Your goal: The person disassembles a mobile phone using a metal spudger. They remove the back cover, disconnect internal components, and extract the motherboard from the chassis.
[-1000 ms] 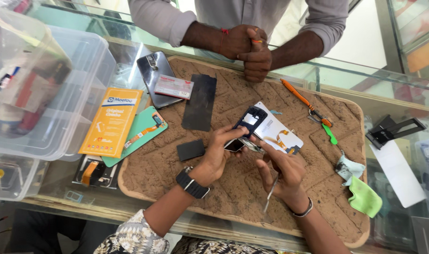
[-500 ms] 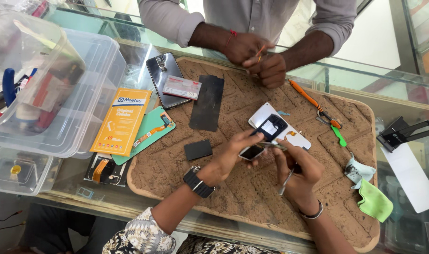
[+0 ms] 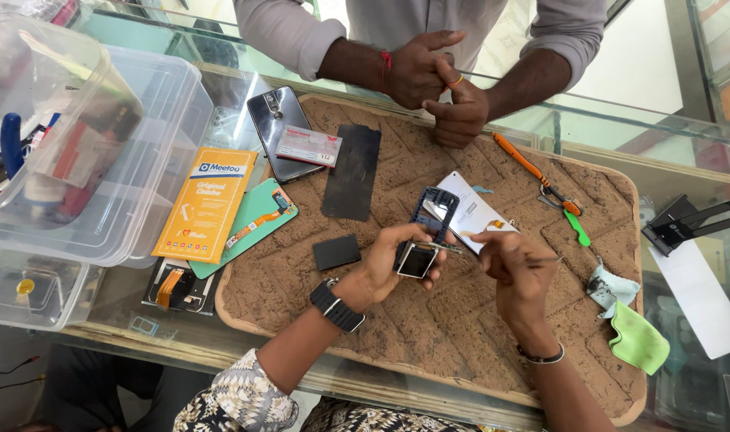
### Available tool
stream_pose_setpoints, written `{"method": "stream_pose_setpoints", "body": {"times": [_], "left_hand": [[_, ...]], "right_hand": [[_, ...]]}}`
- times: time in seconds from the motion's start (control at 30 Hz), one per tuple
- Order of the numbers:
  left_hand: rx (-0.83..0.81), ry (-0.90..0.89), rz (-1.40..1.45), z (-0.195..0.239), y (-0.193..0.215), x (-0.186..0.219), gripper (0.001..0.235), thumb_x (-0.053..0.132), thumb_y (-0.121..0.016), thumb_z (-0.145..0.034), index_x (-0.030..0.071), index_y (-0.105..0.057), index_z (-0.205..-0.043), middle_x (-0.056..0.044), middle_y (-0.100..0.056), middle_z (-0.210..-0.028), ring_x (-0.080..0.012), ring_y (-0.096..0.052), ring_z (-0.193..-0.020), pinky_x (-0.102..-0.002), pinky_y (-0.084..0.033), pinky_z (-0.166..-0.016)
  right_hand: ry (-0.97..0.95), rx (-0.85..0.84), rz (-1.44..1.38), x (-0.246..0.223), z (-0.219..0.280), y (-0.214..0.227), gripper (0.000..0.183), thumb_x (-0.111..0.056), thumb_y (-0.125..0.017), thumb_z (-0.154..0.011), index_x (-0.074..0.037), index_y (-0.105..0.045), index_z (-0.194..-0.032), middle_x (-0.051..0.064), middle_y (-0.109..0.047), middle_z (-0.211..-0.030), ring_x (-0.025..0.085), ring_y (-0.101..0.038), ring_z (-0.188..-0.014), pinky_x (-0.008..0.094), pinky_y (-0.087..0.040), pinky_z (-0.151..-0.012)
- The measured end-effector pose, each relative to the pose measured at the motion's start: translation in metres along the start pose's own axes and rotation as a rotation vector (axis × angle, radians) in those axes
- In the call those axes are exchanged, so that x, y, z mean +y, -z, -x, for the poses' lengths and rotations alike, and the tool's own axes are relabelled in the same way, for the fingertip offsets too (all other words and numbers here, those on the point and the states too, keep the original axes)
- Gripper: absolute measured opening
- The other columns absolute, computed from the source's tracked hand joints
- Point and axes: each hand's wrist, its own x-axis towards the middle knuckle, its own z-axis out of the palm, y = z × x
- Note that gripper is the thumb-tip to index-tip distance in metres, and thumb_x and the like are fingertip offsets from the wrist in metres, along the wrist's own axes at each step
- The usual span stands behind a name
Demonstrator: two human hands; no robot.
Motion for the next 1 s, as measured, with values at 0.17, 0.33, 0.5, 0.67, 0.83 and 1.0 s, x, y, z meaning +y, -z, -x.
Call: {"method": "stream_pose_setpoints", "body": {"times": [0.17, 0.33, 0.5, 0.67, 0.83, 1.0], "left_hand": [[0.091, -0.020, 0.037, -0.001, -0.002, 0.001, 0.044, 0.033, -0.044, -0.094, 0.002, -0.067, -0.115, -0.004, -0.070, -0.086, -0.0142, -0.068, -0.069, -0.029, -0.057, -0.059], [0.198, -0.052, 0.117, -0.004, 0.002, -0.003, 0.038, 0.034, -0.048, -0.097, 0.001, -0.063, -0.110, -0.004, -0.069, -0.084, -0.0130, -0.065, -0.067, -0.029, -0.056, -0.058], [0.251, -0.069, 0.140, -0.004, 0.002, -0.001, 0.037, 0.032, -0.051, -0.094, 0.004, -0.063, -0.115, -0.001, -0.065, -0.078, -0.0105, -0.063, -0.063, -0.028, -0.054, -0.056], [0.265, -0.098, 0.082, 0.000, -0.002, 0.003, 0.031, 0.029, -0.058, -0.092, 0.004, -0.066, -0.110, -0.002, -0.066, -0.080, -0.0121, -0.066, -0.066, -0.027, -0.055, -0.057], [0.253, -0.109, 0.086, -0.001, -0.003, 0.004, 0.028, 0.025, -0.061, -0.089, 0.004, -0.069, -0.106, -0.004, -0.067, -0.082, -0.0137, -0.068, -0.069, -0.028, -0.058, -0.062], [0.271, -0.089, 0.036, 0.000, -0.001, -0.001, 0.027, 0.024, -0.062, -0.088, 0.004, -0.069, -0.104, -0.006, -0.069, -0.082, -0.0126, -0.068, -0.067, -0.027, -0.057, -0.061]], "right_hand": [[-0.090, 0.021, 0.166, -0.005, -0.010, -0.003, 0.032, -0.024, -0.061, -0.106, 0.004, -0.075, -0.100, 0.002, -0.053, -0.057, 0.008, -0.050, -0.049, 0.025, -0.034, -0.046], [-0.204, 0.022, 0.308, -0.015, -0.009, -0.011, 0.025, -0.018, -0.059, -0.099, -0.001, -0.074, -0.110, 0.003, -0.066, -0.073, 0.003, -0.037, -0.048, 0.021, -0.026, -0.043], [-0.108, 0.031, 0.360, -0.020, -0.008, -0.019, 0.019, -0.013, -0.063, -0.100, 0.000, -0.075, -0.108, 0.003, -0.065, -0.088, 0.005, -0.048, -0.062, 0.022, -0.036, -0.051], [0.290, -0.037, 0.632, -0.021, -0.008, -0.022, 0.016, -0.008, -0.071, -0.098, 0.002, -0.074, -0.109, 0.007, -0.063, -0.102, 0.015, -0.060, -0.086, 0.028, -0.049, -0.072], [0.400, 0.030, 0.694, -0.010, -0.006, -0.018, 0.015, -0.008, -0.075, -0.093, 0.001, -0.075, -0.105, 0.008, -0.068, -0.096, 0.016, -0.063, -0.081, 0.030, -0.047, -0.069], [0.399, 0.222, 0.418, -0.002, 0.005, -0.010, 0.013, -0.009, -0.070, -0.103, 0.002, -0.069, -0.109, 0.012, -0.070, -0.104, 0.016, -0.066, -0.087, 0.028, -0.054, -0.071]]}}
